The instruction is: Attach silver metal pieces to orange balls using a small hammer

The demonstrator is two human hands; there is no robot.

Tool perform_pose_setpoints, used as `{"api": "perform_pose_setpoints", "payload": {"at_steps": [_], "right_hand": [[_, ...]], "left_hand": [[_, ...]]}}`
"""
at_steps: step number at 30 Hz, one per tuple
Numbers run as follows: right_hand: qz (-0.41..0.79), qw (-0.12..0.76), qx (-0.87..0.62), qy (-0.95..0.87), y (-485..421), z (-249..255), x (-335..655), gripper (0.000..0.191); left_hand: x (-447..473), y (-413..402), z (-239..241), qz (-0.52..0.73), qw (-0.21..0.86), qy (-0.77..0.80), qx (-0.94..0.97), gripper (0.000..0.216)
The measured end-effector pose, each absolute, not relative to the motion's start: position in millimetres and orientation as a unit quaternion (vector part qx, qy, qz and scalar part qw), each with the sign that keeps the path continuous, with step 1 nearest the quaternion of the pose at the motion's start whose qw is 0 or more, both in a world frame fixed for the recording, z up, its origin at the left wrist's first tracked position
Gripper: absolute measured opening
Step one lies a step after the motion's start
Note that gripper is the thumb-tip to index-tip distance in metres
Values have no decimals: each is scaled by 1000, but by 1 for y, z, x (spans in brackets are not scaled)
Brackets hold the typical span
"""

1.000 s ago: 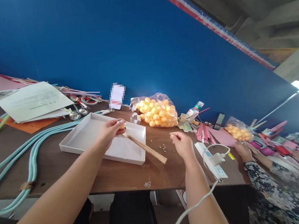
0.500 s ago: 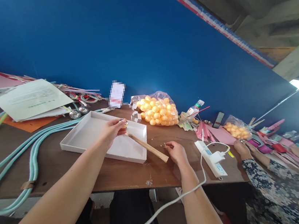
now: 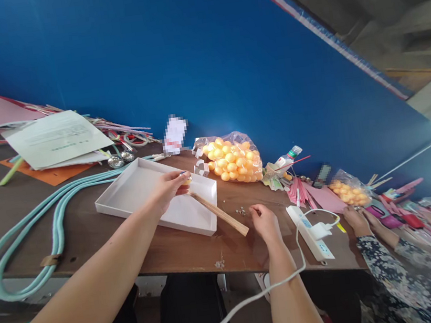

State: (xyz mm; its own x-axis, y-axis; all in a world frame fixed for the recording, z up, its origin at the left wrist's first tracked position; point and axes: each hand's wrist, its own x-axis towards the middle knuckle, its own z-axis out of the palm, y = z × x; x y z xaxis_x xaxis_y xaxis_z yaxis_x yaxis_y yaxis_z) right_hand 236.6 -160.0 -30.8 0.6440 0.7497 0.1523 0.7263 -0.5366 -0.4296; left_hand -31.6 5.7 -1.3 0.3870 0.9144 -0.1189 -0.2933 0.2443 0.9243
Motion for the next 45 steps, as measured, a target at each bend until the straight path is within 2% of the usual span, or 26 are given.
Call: {"api": "perform_pose_setpoints", "payload": {"at_steps": [16,24,29,33,37,39,42,45], "right_hand": [[21,196,-871,-450,-160,-41,230,20],[21,231,-846,-480,-158,-43,228,24],[21,255,-839,-479,-154,-42,226,17],[34,308,-832,-460,-152,-41,230,17],[53,384,-813,-435,-150,-24,229,29],[49,438,-789,-429,-147,-5,216,34],[67,607,-670,-423,-136,26,179,31],[150,637,-595,-466,-116,49,132,29]], "left_hand": [[-31,5,-1,419,722,343,430,47],[-31,7,-5,404,764,309,398,43],[-31,8,-6,399,760,324,399,43],[-31,7,-5,397,762,324,396,41],[-30,6,-4,394,783,307,371,34],[-30,5,-3,389,795,294,360,30],[-31,4,-1,386,808,281,346,32],[-32,5,0,388,810,284,336,42]]}}
